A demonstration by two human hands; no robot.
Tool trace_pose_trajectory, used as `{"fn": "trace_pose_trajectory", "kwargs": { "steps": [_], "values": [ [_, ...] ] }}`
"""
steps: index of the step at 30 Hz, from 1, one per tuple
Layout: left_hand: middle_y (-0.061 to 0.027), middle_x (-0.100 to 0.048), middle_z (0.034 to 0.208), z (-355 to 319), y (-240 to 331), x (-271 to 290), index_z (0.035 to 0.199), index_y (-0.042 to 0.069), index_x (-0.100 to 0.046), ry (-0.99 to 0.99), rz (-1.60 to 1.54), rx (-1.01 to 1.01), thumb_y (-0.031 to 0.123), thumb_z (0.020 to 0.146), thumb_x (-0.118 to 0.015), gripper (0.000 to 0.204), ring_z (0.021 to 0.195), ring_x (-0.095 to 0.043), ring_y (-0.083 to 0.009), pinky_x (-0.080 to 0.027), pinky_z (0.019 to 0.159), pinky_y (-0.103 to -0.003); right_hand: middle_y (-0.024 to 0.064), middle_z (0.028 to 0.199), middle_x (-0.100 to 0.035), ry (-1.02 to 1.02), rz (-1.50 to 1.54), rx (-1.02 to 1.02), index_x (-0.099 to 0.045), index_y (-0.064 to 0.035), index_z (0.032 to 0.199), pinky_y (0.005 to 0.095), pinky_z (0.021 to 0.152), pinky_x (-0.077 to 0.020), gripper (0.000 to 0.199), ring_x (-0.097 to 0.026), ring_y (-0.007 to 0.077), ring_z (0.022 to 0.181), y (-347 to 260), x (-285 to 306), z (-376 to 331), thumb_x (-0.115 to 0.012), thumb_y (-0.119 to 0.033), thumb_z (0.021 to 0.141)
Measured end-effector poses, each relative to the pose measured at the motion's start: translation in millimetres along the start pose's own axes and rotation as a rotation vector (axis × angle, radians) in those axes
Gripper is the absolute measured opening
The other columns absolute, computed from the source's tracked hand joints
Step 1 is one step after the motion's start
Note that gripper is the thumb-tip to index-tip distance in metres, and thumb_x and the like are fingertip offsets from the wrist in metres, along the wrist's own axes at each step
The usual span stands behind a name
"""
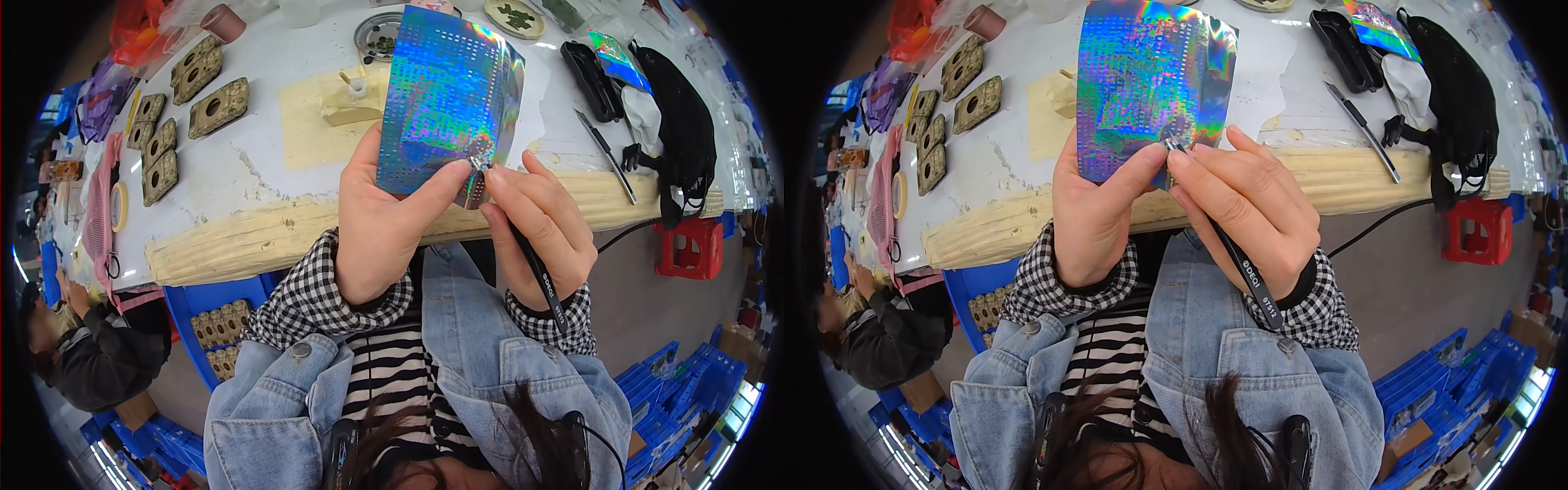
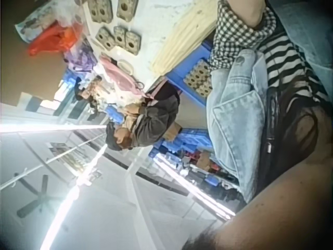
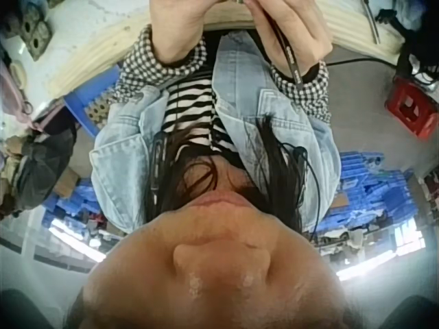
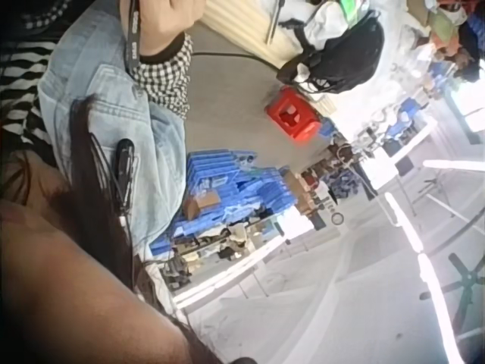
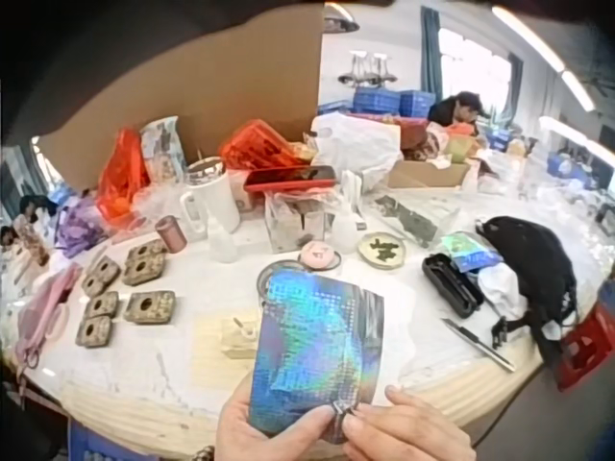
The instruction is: Assembling small components by applying holographic stickers using tweezers.
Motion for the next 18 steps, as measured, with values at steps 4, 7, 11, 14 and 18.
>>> {"fn": "trace_pose_trajectory", "kwargs": {
  "steps": [4, 7, 11, 14, 18],
  "values": [
    [-0.0080, -0.067, 0.101, -0.6, -0.5, -1.1, 0.111, -0.001, -0.054, 0.005, -0.023, 0.007, -0.002, 0.084, -0.067, 0.030, 0.088, -0.064, -0.0123, -0.052, 0.079, -0.025, 0.0086, 0.096, -0.068, -0.003, -0.001, 0.000, -0.068, -0.0060, 0.108, 0.0426, 0.091, -0.0516, 0.037, -0.067, 0.0229, 0.092, 0.1, -0.4, -1.0, -0.075, 0.002, 0.072],
    [-0.0074, -0.066, 0.101, -1.2, -2.6, 0.4, 0.111, 0.000, -0.055, 0.013, -0.023, 0.033, -0.002, 0.084, -0.067, 0.030, 0.088, -0.064, -0.0116, -0.052, 0.079, -0.025, 0.0086, 0.096, -0.068, -0.007, -0.007, -0.006, -0.068, -0.0059, 0.108, 0.0428, 0.091, -0.0517, 0.037, -0.067, 0.0228, 0.092, -1.0, -0.3, -1.4, -0.075, 0.002, 0.072],
    [-0.0069, -0.066, 0.101, -1.9, -3.4, 0.9, 0.112, 0.000, -0.055, 0.019, -0.031, 0.047, -0.001, 0.083, -0.068, 0.032, 0.088, -0.064, -0.0112, -0.051, 0.079, -0.025, 0.0085, 0.095, -0.068, 0.009, -0.012, 0.001, -0.068, -0.0059, 0.108, 0.0429, 0.090, -0.0521, 0.037, -0.067, 0.0229, 0.091, -0.9, -0.7, -2.5, -0.075, 0.002, 0.072],
    [-0.0068, -0.066, 0.101, -2.3, -3.7, 0.5, 0.112, 0.000, -0.055, 0.025, -0.036, 0.050, -0.002, 0.083, -0.068, 0.032, 0.088, -0.064, -0.0113, -0.051, 0.079, -0.025, 0.0084, 0.094, -0.068, 0.019, -0.016, 0.006, -0.068, -0.0060, 0.107, 0.0430, 0.090, -0.0523, 0.037, -0.067, 0.0228, 0.090, -1.5, -0.7, -2.4, -0.075, 0.002, 0.072],
    [-0.0069, -0.066, 0.102, -2.6, -4.9, 0.3, 0.113, -0.001, -0.055, 0.023, -0.051, 0.064, -0.002, 0.083, -0.068, 0.033, 0.089, -0.064, -0.0113, -0.052, 0.078, -0.024, 0.0080, 0.094, -0.067, 0.020, -0.036, 0.017, -0.068, -0.0065, 0.107, 0.0431, 0.090, -0.0526, 0.037, -0.067, 0.0227, 0.089, -2.6, -1.1, -2.9, -0.075, 0.002, 0.072]
  ]
}}
Point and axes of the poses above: each hand's wrist, its own z-axis towards the middle knuckle, its own x-axis out of the back of the hand, y = z × x, the point moved 7 cm from there along z, towards the middle knuckle
